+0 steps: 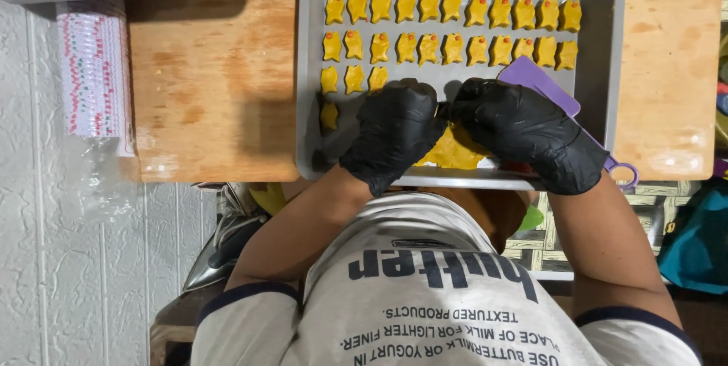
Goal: A person wearing black gloves is molding yellow dough into fish shapes on a baking tray.
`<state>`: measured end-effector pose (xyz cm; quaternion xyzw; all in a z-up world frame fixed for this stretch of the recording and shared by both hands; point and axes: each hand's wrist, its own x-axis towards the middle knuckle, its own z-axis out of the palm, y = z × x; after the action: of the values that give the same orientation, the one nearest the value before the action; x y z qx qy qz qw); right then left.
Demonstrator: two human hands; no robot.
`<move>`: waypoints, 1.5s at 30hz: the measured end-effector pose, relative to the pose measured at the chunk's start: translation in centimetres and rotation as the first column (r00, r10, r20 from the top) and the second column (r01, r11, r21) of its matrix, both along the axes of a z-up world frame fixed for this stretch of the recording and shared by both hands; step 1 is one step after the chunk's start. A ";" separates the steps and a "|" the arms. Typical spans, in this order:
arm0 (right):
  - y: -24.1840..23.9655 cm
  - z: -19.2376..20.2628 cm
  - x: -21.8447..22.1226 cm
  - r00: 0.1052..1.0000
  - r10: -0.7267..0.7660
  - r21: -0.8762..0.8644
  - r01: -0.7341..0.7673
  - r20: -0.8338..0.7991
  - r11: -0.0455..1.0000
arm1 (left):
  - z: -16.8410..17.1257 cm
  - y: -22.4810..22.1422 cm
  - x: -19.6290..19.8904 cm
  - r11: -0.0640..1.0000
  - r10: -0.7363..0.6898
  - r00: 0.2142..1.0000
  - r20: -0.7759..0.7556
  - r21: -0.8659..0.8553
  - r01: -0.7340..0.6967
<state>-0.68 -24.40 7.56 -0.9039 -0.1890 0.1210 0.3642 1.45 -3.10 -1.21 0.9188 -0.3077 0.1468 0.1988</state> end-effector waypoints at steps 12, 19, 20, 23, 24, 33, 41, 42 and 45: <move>-0.8 0.6 0.7 0.977 0.178 -0.242 -0.145 0.120 0.959 | -0.9 2.1 1.0 0.994 -0.107 0.992 -0.066 -0.033 0.105; -0.8 0.5 0.3 0.994 0.101 -0.121 -0.096 0.036 0.988 | 2.9 2.3 0.1 0.980 -0.194 0.959 -0.208 -0.088 0.180; -0.6 0.6 0.1 1.000 0.028 -0.065 -0.028 -0.004 0.997 | 4.1 1.6 -0.9 0.976 -0.213 0.964 -0.160 -0.073 0.204; -2.6 -2.3 0.1 1.000 -0.017 -0.121 0.017 -0.001 0.993 | 6.2 -0.4 -4.2 0.963 -0.256 0.952 -0.166 -0.129 0.236; -2.6 -2.5 0.3 1.000 -0.020 -0.123 0.019 -0.005 0.992 | 5.8 -0.5 -4.4 0.962 -0.260 0.951 -0.169 -0.132 0.239; 0.2 3.1 0.5 0.992 0.014 -0.064 -0.022 -0.125 0.998 | 5.3 0.6 -3.0 0.954 -0.282 0.952 -0.122 -0.138 0.265; -0.1 0.3 0.5 0.986 0.042 -0.040 -0.049 -0.161 0.998 | 5.3 1.5 -1.4 0.862 -0.507 0.734 -0.452 -0.279 0.424; 0.0 0.3 0.5 0.986 0.040 -0.040 -0.047 -0.159 0.998 | 5.6 1.9 -1.6 0.861 -0.509 0.734 -0.450 -0.279 0.426; 0.1 0.4 0.6 0.984 -0.008 -0.022 0.004 -0.178 1.000 | 6.9 2.8 -1.6 0.827 -0.556 0.683 -0.473 -0.400 0.396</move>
<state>-0.12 -24.28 7.98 -0.8939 -0.1516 0.2021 0.3704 -0.17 -0.26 5.64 0.7706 -0.4411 -0.1527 0.4339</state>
